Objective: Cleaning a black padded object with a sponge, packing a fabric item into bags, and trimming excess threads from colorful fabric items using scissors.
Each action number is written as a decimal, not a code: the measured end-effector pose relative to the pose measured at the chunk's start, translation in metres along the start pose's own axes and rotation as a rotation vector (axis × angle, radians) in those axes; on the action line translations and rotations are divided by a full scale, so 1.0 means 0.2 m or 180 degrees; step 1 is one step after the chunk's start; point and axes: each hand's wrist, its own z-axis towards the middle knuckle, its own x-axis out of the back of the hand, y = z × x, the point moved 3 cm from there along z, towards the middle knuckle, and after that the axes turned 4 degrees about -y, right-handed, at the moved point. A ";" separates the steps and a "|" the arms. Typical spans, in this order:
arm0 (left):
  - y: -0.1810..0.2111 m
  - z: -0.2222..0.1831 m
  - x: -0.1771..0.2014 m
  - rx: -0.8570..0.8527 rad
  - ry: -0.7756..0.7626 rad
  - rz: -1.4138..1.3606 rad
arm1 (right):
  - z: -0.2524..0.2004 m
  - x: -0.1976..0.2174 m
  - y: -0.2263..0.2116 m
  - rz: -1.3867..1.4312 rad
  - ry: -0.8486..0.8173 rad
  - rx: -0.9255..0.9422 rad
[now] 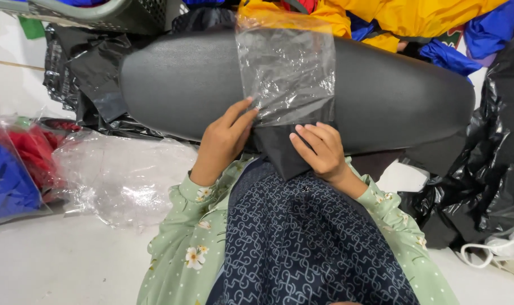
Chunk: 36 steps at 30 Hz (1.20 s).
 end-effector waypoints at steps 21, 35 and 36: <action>0.06 -0.13 -0.13 0.1861 0.0296 -0.1525 | 0.15 0.01 -0.07 0.0242 -0.0253 0.0234; 0.09 -0.17 -0.16 0.1025 0.1271 -0.0723 | 0.06 -0.08 -0.02 0.0375 -0.0421 -0.0142; 0.09 -0.17 -0.15 0.1005 0.1283 -0.0634 | 0.06 -0.08 -0.03 0.0451 -0.0453 -0.0212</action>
